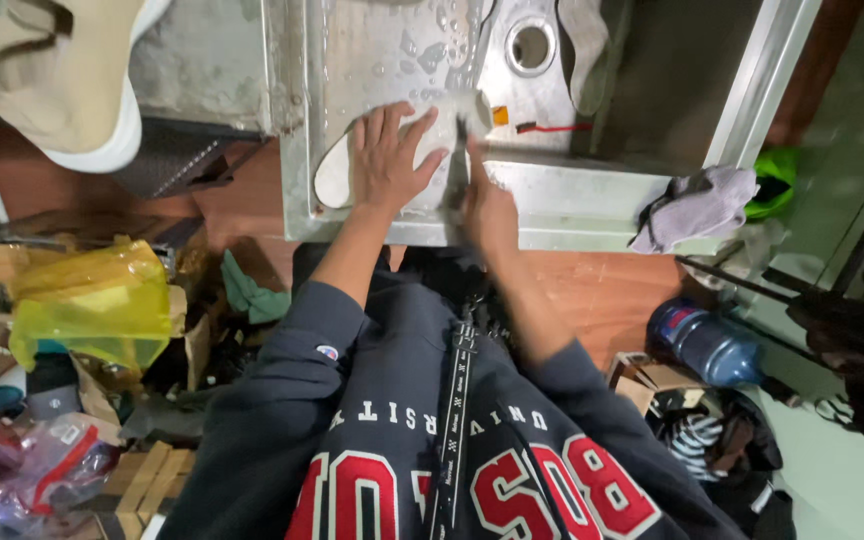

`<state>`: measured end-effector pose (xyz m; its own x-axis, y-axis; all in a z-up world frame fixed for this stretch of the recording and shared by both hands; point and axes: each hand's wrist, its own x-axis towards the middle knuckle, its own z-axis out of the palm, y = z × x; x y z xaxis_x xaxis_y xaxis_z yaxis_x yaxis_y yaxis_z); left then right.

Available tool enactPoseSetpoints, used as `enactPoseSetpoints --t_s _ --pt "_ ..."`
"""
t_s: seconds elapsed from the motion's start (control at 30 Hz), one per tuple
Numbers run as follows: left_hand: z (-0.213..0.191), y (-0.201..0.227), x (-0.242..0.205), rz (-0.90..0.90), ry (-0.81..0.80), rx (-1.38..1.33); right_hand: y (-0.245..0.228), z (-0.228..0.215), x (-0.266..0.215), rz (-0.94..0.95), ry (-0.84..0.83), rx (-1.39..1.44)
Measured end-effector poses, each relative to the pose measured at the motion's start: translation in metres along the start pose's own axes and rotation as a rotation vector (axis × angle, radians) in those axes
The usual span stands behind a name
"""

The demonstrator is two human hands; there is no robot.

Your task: The person cleans a pair of shoe insoles by scrubbing them with a brush and soapy water in a sink, then rinsing them under a faucet.

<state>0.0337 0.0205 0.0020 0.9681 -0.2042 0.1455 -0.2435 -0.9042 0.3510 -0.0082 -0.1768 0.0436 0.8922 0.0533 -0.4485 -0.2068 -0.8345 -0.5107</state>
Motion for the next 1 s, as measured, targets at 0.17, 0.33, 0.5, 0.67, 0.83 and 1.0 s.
enactPoseSetpoints --t_s 0.17,0.33,0.5,0.67,0.83,1.0 --pt "0.011 -0.004 0.002 0.017 0.128 -0.047 0.016 0.005 0.043 -0.065 0.126 -0.198" --pt "0.001 0.0 0.003 0.027 0.052 0.0 0.004 -0.005 0.017 0.075 0.046 0.114" --pt "0.003 0.0 0.003 -0.004 -0.046 0.013 0.006 -0.012 0.039 0.025 0.047 -0.116" --pt "-0.002 0.001 0.005 0.035 0.09 0.005 0.016 0.002 0.019 -0.038 0.099 -0.126" --pt "0.001 0.004 0.0 0.017 0.048 0.001 0.039 0.011 0.04 -0.087 0.071 -0.183" --pt "0.002 0.0 0.004 -0.013 0.038 0.031 0.017 0.002 0.017 -0.018 -0.008 -0.119"
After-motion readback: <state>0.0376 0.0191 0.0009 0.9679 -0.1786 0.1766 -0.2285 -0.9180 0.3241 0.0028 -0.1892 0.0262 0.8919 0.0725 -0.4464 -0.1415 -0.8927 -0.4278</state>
